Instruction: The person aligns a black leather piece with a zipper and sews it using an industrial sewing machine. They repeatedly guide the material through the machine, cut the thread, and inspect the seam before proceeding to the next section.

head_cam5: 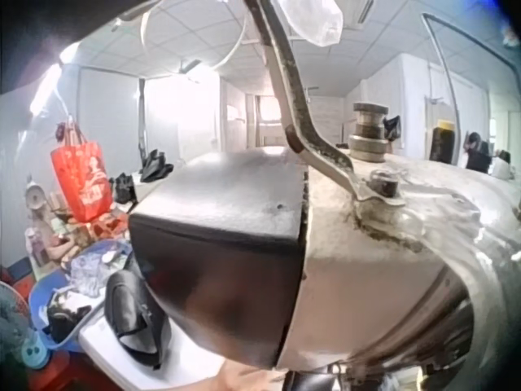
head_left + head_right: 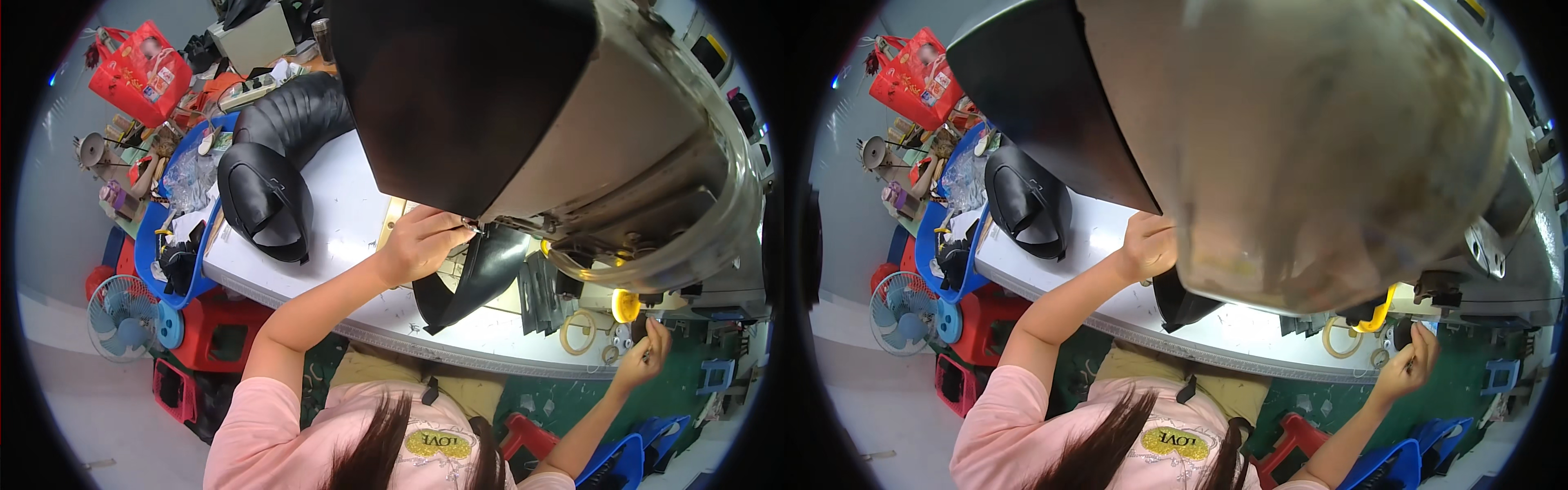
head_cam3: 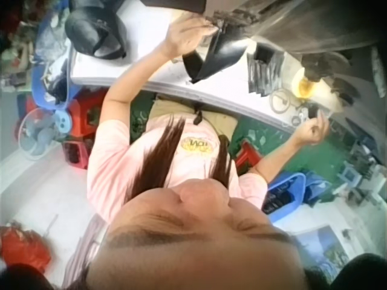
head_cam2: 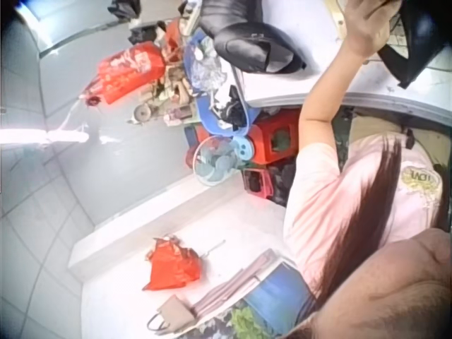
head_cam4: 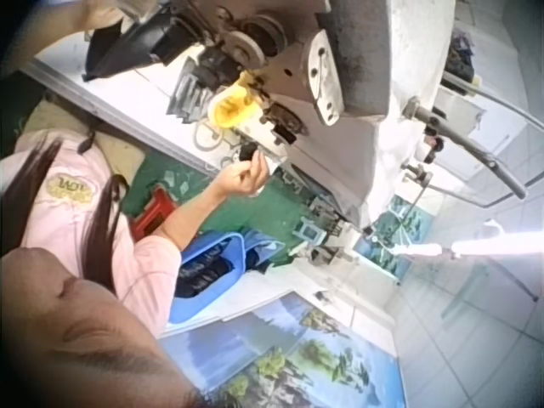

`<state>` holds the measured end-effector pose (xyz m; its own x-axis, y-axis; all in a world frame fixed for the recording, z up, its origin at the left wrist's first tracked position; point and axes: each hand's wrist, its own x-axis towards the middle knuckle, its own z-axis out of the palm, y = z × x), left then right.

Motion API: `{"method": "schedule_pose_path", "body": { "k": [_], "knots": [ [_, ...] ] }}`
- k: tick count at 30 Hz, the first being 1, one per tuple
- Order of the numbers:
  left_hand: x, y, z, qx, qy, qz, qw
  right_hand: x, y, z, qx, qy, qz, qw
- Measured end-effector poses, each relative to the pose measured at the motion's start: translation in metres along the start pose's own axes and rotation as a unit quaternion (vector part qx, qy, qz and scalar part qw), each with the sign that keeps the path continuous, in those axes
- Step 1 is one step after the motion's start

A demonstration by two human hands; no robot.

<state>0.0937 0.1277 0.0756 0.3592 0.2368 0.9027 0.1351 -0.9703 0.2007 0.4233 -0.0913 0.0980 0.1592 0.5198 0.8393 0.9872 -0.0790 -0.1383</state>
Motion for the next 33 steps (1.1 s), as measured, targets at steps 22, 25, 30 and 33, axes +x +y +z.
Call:
{"method": "schedule_pose_path", "body": {
  "k": [22, 25, 30, 33],
  "knots": [
    [0.000, 0.003, -0.004, -0.016, -0.015, -0.020, 1.000, 0.120, 0.304, -0.135, -0.220, 0.151, 0.328, 0.906],
    [-0.003, 0.001, -0.002, -0.035, -0.025, -0.042, 0.998, 0.092, 0.221, -0.111, -0.111, 0.280, 0.220, 0.928],
    [-0.003, -0.003, 0.002, -0.056, -0.014, -0.049, 0.997, 0.055, 0.093, -0.071, -0.095, 0.306, 0.169, 0.932],
    [-0.004, 0.001, -0.003, -0.004, -0.021, -0.050, 0.999, 0.027, 0.003, -0.014, 0.066, 0.215, 0.137, 0.965]
  ]
}}
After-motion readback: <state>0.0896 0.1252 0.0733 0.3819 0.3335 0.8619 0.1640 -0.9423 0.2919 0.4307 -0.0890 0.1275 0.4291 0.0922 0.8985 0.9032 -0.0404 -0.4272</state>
